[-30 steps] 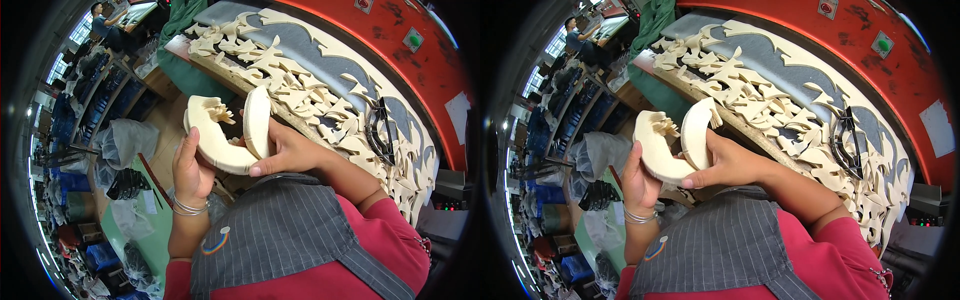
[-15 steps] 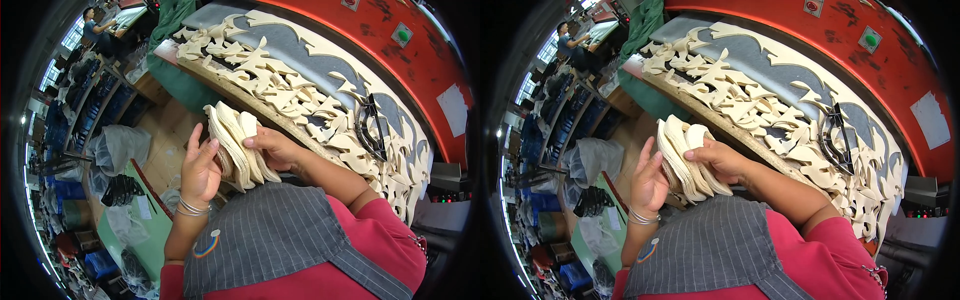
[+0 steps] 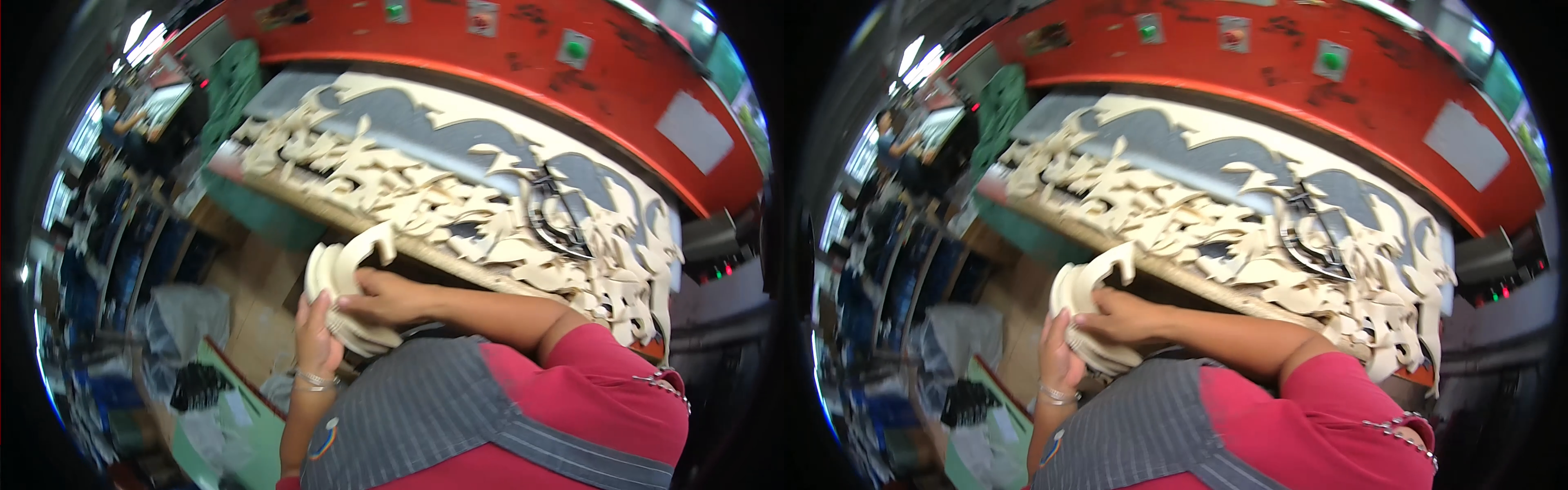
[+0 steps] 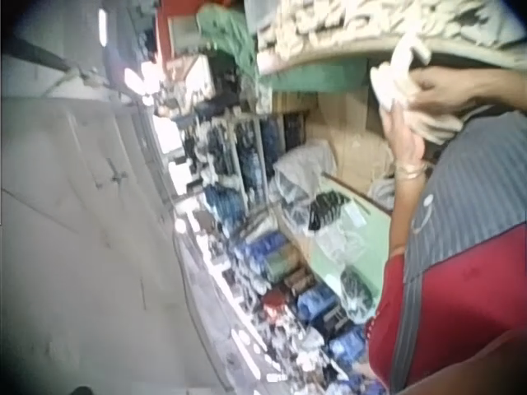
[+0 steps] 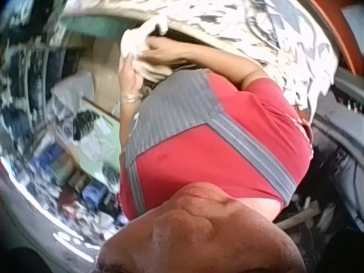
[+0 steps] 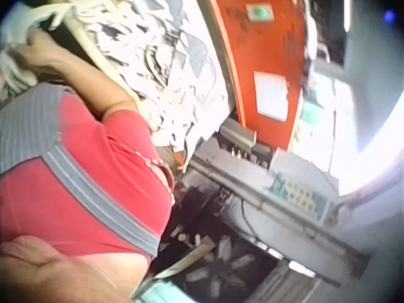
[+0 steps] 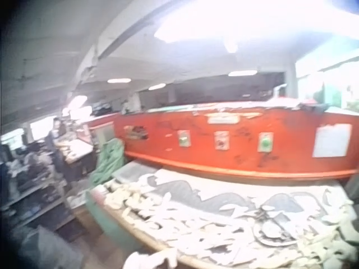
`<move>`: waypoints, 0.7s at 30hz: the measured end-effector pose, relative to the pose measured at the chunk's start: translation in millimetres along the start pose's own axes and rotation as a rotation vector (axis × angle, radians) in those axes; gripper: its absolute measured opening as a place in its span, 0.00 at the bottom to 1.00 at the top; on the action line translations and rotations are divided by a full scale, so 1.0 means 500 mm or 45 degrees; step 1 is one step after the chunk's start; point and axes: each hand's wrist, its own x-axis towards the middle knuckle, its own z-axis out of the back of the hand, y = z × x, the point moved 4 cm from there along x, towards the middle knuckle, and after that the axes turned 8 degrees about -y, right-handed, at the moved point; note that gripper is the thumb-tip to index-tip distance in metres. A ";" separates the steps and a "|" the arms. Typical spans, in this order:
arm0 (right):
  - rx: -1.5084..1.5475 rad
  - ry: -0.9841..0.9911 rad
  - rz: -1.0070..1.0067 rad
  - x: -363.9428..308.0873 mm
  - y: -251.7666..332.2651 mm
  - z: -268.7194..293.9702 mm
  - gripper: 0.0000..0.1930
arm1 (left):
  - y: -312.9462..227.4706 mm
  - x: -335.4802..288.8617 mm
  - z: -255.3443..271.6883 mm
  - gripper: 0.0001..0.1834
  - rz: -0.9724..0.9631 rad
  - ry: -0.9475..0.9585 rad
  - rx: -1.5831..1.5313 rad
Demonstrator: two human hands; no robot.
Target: Operating a hydraulic press machine to cut foam shoe components using a metal mold, then collecting and bagging the pieces.
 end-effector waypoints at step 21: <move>-0.092 -0.224 0.358 -0.052 -0.011 0.162 0.14 | 0.092 0.076 -0.138 0.26 0.142 0.082 -0.067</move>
